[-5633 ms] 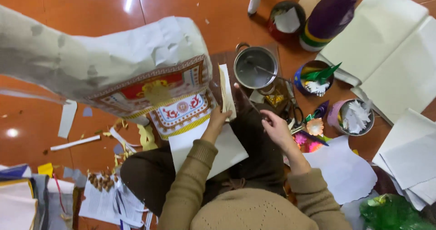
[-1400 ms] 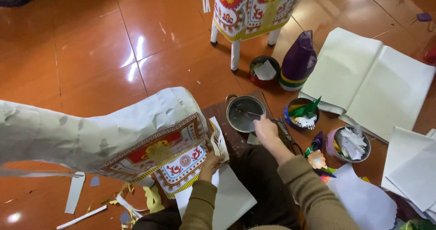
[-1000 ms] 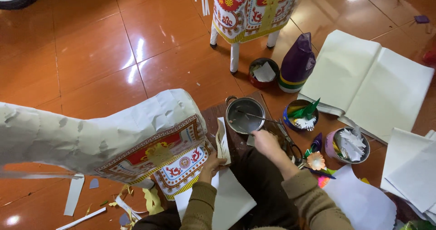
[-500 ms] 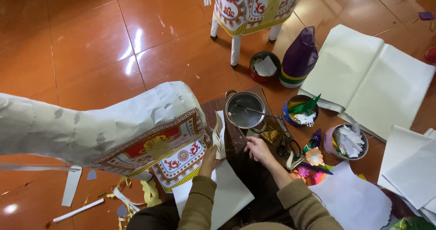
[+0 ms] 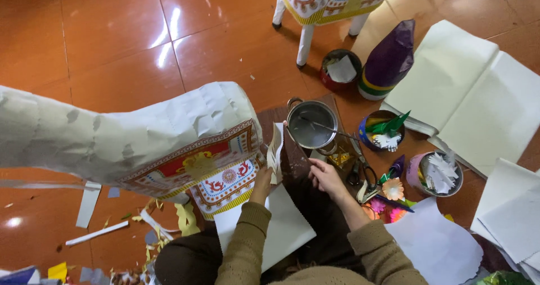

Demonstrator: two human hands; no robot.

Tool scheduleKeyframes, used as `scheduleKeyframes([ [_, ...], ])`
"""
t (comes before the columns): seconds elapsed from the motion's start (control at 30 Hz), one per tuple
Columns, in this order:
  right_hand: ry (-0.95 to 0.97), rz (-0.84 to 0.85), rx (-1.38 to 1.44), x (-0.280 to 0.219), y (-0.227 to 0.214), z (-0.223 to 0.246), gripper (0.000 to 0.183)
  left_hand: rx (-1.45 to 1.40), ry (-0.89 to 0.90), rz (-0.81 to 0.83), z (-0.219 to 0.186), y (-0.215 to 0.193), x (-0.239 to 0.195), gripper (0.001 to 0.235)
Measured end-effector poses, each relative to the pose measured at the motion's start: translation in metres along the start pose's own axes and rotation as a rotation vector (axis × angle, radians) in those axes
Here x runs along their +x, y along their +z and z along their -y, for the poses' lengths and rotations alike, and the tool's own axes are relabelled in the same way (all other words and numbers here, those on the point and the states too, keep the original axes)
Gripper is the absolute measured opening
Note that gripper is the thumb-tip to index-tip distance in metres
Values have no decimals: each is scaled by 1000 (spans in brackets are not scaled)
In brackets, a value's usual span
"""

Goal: Decorating a white paper horse structure by gluing on yellow paper fringe and printed decorative panels.

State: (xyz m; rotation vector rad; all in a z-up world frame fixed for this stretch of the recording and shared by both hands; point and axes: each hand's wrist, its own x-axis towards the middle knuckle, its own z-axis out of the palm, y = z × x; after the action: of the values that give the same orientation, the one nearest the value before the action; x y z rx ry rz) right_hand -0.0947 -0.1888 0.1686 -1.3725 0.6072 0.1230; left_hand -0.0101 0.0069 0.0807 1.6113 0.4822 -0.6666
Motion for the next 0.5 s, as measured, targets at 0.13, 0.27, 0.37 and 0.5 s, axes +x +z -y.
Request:
scheduleKeyframes([
  [0.13,-112,8,-317,7,-12,-2,34,128,12,6,-43,4,-45,58],
  [0.27,-134,28,-819,3,-4,23,41,43,94,-9,-34,-7,-25,56],
  [0.37,-84,92,-1087,6,10,35,40,113,188,-25,53,-11,53,47],
  [0.5,-78,165,-1360,11,28,39,43,86,95,-51,75,-2,54,43],
])
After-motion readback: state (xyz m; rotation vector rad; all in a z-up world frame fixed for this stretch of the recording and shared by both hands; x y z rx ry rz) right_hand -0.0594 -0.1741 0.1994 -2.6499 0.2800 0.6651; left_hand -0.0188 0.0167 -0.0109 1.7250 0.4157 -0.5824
